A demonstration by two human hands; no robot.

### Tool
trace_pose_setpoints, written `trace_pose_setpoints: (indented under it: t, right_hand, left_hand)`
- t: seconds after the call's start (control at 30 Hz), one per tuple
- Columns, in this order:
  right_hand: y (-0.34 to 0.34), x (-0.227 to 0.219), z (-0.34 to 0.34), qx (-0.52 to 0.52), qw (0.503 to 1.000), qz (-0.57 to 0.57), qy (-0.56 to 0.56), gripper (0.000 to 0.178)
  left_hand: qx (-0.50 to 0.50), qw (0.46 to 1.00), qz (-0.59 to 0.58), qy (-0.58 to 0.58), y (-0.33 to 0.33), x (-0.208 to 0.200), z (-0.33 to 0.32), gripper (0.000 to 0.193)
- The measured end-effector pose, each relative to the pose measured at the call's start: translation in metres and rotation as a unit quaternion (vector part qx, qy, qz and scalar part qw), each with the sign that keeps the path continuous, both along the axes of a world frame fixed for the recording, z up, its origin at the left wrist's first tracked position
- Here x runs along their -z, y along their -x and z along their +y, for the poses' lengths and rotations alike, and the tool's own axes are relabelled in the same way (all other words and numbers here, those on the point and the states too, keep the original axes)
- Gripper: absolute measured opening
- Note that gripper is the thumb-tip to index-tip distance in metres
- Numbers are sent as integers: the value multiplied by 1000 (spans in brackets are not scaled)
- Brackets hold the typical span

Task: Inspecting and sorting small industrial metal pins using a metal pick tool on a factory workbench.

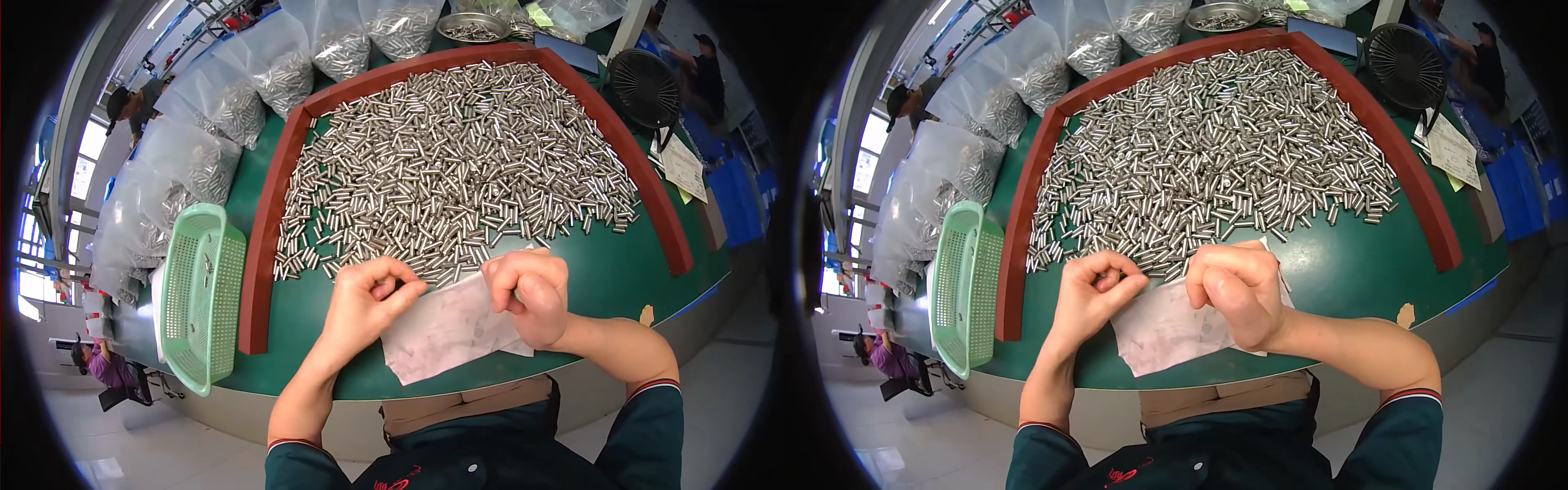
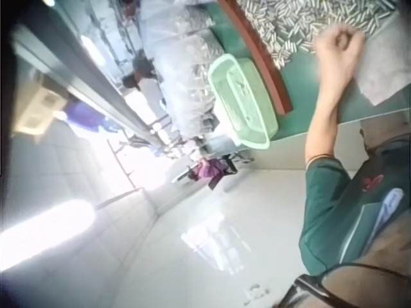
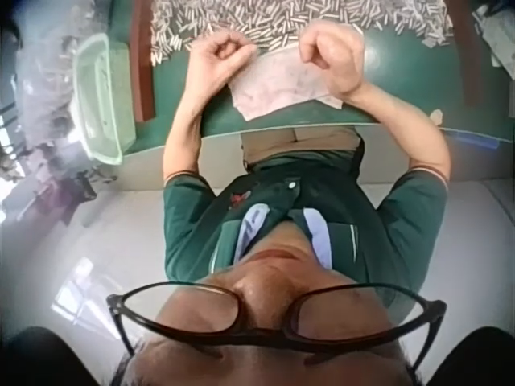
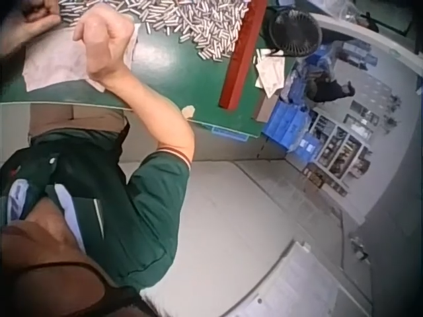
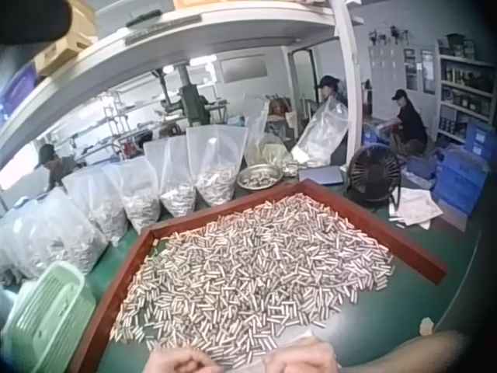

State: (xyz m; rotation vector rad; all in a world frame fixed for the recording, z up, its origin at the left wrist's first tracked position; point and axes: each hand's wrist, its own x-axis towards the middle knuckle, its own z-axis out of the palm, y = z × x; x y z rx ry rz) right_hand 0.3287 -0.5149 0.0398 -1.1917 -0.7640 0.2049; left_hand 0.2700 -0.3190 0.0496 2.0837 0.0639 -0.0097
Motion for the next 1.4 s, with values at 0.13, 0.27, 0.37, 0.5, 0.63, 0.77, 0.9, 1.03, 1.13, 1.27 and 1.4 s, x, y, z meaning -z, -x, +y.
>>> trace_pose_setpoints:
  t: [0.13,0.27,0.37,0.5,0.63,0.77,0.9,1.03,1.13,1.27,1.4]
  right_hand:
    - [2,1,3,-2,1000,7,6,25]
    - [2,0,1,6,1000,7,20,26]
    - [4,0,3,13,999,41,-21,31]
    - [2,-7,3,4,990,142,-15,33]
    - [-3,-4,1,23,990,140,-25,35]
    - [1,-5,5,9,985,170,-23,37]
    - [5,-6,8,-33,972,233,-28,38]
    - [3,-1,5,-50,967,244,-49,38]
    - [2,0,7,-57,957,277,-67,40]
    - [3,1,12,-78,938,323,-98,43]
    - [3,2,13,-81,933,337,-99,44]
  left_hand:
    - [77,964,-149,-208,3,14,-8,8]
    - [90,957,-158,-225,0,15,-13,7]
    - [124,981,-22,-150,9,-1,-22,6]
    - [280,890,-235,-273,11,14,-21,23]
    - [206,914,-246,-247,7,12,-20,14]
    - [146,949,-177,-218,10,13,-27,32]
    - [104,943,-210,-238,12,23,-34,27]
    - [98,959,-141,-225,13,15,-35,22]
    - [102,970,-106,-194,13,15,-35,12]
    - [100,973,-114,-175,13,17,-35,7]
    - [99,976,-101,-166,12,16,-35,7]
